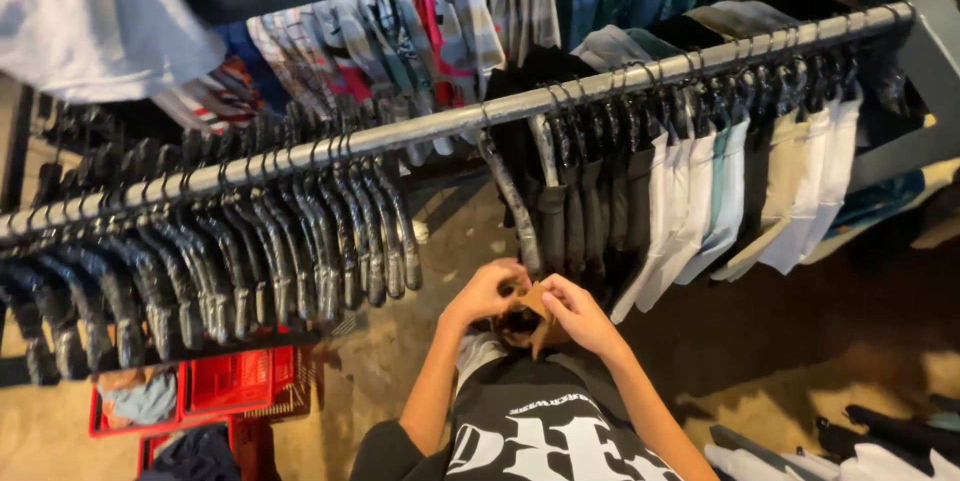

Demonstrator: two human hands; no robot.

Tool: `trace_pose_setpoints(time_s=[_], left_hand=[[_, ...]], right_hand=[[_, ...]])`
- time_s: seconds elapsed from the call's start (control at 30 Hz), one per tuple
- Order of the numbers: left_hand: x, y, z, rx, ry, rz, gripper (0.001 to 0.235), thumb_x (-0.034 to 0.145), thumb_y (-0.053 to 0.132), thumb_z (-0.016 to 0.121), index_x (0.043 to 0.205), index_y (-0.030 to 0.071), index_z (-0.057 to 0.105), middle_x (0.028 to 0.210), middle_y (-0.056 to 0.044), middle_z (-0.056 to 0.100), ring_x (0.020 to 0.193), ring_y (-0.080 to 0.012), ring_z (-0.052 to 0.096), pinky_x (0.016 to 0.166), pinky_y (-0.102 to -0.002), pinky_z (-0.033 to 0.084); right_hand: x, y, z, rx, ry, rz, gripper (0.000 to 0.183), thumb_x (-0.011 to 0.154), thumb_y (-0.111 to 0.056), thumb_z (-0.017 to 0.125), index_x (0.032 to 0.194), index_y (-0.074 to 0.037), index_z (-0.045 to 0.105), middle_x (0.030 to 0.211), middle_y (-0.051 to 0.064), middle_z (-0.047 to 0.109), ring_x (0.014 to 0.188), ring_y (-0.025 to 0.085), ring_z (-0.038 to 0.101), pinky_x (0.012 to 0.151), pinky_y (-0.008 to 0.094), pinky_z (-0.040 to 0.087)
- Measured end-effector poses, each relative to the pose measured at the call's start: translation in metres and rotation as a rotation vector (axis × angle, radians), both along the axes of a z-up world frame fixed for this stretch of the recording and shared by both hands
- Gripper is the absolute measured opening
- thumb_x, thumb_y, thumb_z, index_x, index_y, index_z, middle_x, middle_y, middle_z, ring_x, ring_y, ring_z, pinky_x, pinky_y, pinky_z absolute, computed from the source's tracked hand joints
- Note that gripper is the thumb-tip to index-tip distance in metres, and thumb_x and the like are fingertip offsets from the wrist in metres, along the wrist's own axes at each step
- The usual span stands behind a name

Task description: The person browses a clothing rack in a store, selecting various garments including light blue, brown, and black items. They remove each item from the hanger, briefly hold it, and place it into a red shopping basket on the floor.

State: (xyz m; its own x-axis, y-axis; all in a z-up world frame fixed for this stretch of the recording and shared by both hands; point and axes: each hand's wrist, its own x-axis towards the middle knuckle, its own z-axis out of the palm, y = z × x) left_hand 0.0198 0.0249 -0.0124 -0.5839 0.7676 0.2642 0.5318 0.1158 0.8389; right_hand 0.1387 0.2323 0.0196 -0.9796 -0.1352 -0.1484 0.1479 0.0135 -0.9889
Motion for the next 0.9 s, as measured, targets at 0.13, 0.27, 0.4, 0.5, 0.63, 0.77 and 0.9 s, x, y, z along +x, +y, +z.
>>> trace_pose_setpoints(time_s=[0.13, 0.27, 0.4, 0.5, 0.63, 0.77, 0.9], left_hand=[[0.047, -0.028, 0.042, -0.071, -0.37, 0.07, 0.032, 0.068, 0.002, 0.074, 0.1, 0.002, 0.069, 0.091, -0.012, 0.069, 0.079, -0.0227, 0.067, 0.07, -0.034, 0.056], [0.096, -0.041, 0.07, 0.034, -0.336, 0.486, 0.018, 0.08, -0.001, 0.069, 0.098, 0.001, 0.067, 0.085, -0.008, 0.07, 0.078, -0.0169, 0.068, 0.072, -0.029, 0.055], [0.135, -0.047, 0.097, 0.245, -0.397, 0.791, 0.016, 0.081, -0.003, 0.066, 0.096, 0.003, 0.066, 0.088, -0.005, 0.069, 0.081, -0.0144, 0.069, 0.071, -0.027, 0.057], [0.159, -0.054, 0.109, 0.216, -0.15, 0.79, 0.021, 0.075, -0.008, 0.067, 0.09, 0.004, 0.075, 0.083, -0.008, 0.071, 0.077, -0.0175, 0.068, 0.07, -0.029, 0.055], [0.168, -0.072, 0.116, 0.259, -0.076, 0.693, 0.025, 0.075, -0.005, 0.072, 0.095, 0.008, 0.078, 0.094, -0.005, 0.078, 0.087, -0.0171, 0.075, 0.08, -0.03, 0.059], [0.176, -0.118, 0.13, 0.183, 0.005, 0.773, 0.026, 0.074, 0.001, 0.077, 0.099, 0.01, 0.08, 0.102, -0.005, 0.079, 0.105, -0.0225, 0.073, 0.095, -0.034, 0.057], [0.198, -0.186, 0.169, 0.18, 0.024, 0.843, 0.069, 0.075, 0.009, 0.075, 0.142, 0.005, 0.058, 0.148, -0.014, 0.059, 0.152, -0.0367, 0.042, 0.121, -0.043, 0.038]], right_hand=[[0.011, 0.003, 0.032, 0.102, -0.044, 0.069, 0.014, 0.102, -0.016, 0.06, 0.109, -0.004, 0.06, 0.088, -0.002, 0.058, 0.077, 0.006, 0.048, 0.068, 0.023, 0.044], [0.015, -0.004, 0.052, 0.108, -0.077, 0.345, 0.018, 0.098, -0.017, 0.066, 0.109, -0.003, 0.061, 0.089, -0.001, 0.065, 0.08, 0.006, 0.055, 0.069, 0.024, 0.048], [0.007, -0.028, 0.075, 0.501, -0.044, 0.521, 0.049, 0.079, -0.021, 0.085, 0.118, -0.008, 0.058, 0.081, 0.006, 0.069, 0.071, 0.015, 0.065, 0.067, 0.028, 0.053], [0.006, -0.069, 0.118, 0.643, 0.07, 0.441, 0.079, 0.072, -0.013, 0.085, 0.145, -0.019, 0.055, 0.091, 0.015, 0.062, 0.072, 0.027, 0.063, 0.068, 0.035, 0.053], [-0.012, -0.096, 0.104, 0.62, 1.003, 0.393, 0.076, 0.055, -0.025, 0.084, 0.127, -0.012, 0.067, 0.12, 0.03, 0.065, 0.097, 0.033, 0.064, 0.08, 0.035, 0.054], [-0.019, -0.141, 0.096, 0.286, 0.547, 0.701, 0.032, 0.073, -0.011, 0.079, 0.105, -0.008, 0.076, 0.097, 0.01, 0.077, 0.086, 0.024, 0.072, 0.077, 0.031, 0.056], [-0.016, -0.205, 0.089, 0.382, 0.391, 0.631, 0.03, 0.074, -0.004, 0.074, 0.103, -0.005, 0.078, 0.079, 0.011, 0.074, 0.067, 0.023, 0.07, 0.065, 0.031, 0.054]])
